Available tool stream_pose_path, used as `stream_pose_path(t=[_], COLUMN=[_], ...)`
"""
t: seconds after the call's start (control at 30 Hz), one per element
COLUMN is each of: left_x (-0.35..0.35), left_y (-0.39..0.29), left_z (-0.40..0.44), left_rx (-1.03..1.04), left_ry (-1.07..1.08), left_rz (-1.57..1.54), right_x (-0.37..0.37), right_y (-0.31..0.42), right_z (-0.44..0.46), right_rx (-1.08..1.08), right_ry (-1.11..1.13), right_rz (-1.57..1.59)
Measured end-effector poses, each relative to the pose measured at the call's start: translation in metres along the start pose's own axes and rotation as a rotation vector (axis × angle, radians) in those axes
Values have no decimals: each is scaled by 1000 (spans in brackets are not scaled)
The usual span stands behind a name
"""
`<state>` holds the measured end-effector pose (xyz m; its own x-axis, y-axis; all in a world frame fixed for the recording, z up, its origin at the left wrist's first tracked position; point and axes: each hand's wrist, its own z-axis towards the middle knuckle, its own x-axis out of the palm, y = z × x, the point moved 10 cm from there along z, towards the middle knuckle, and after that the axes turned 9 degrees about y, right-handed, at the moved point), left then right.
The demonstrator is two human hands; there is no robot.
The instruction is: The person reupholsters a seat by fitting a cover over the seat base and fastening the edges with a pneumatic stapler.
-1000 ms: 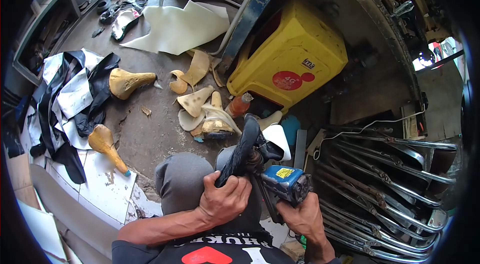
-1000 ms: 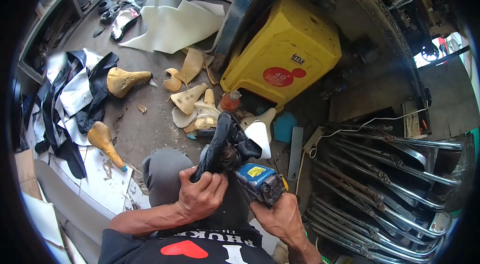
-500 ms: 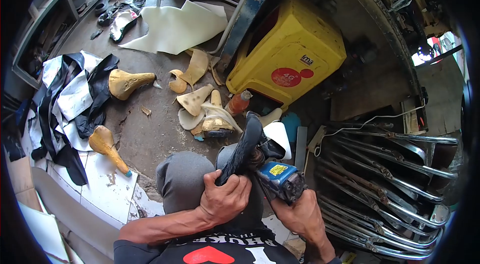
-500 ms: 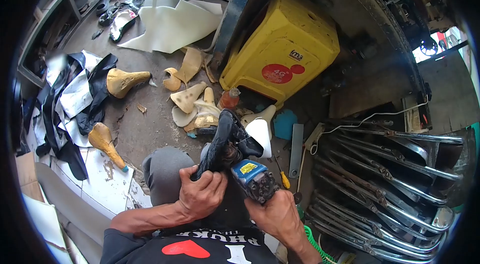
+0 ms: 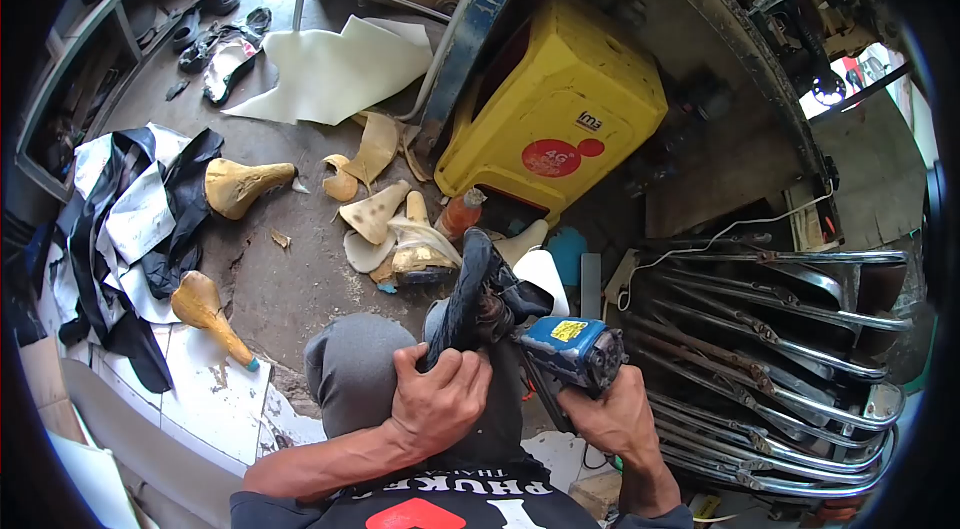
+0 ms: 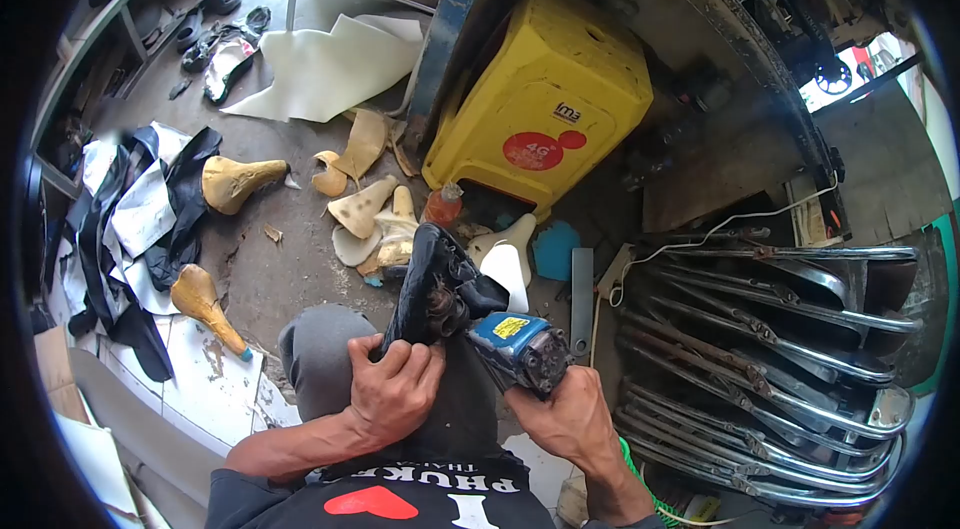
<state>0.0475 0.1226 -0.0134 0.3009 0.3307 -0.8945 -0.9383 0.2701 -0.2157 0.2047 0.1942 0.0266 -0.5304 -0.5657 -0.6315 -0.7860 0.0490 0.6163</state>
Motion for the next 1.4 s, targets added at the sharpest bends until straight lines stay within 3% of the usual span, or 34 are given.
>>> stream_pose_path(t=[0.27,0.43,0.6,0.77,0.97,1.2,1.27,1.4], left_x=[2,3,0,0,-2,-3,-3,-4], left_y=[-4,0,4,5,0,-6,-7,-6], left_z=[-4,1,0,0,-4,-5,-6,-4], left_rx=[-1,15,-4,2,6,15,13,-4], left_ry=[-20,6,6,8,1,-11,-15,-14], left_rz=[18,21,31,5,24,40,39,28], right_x=[-1,-5,-36,-35,-25,-28,-28,-23], right_y=[19,22,23,28,25,42,45,45], right_z=[11,18,12,12,22,26,23,30], right_rx=[-10,179,75,-26,89,58,205,169], right_ry=[19,117,-18,4,105,123,194,194], right_rz=[-32,-210,-6,-84,-212,-258,-296,-386])
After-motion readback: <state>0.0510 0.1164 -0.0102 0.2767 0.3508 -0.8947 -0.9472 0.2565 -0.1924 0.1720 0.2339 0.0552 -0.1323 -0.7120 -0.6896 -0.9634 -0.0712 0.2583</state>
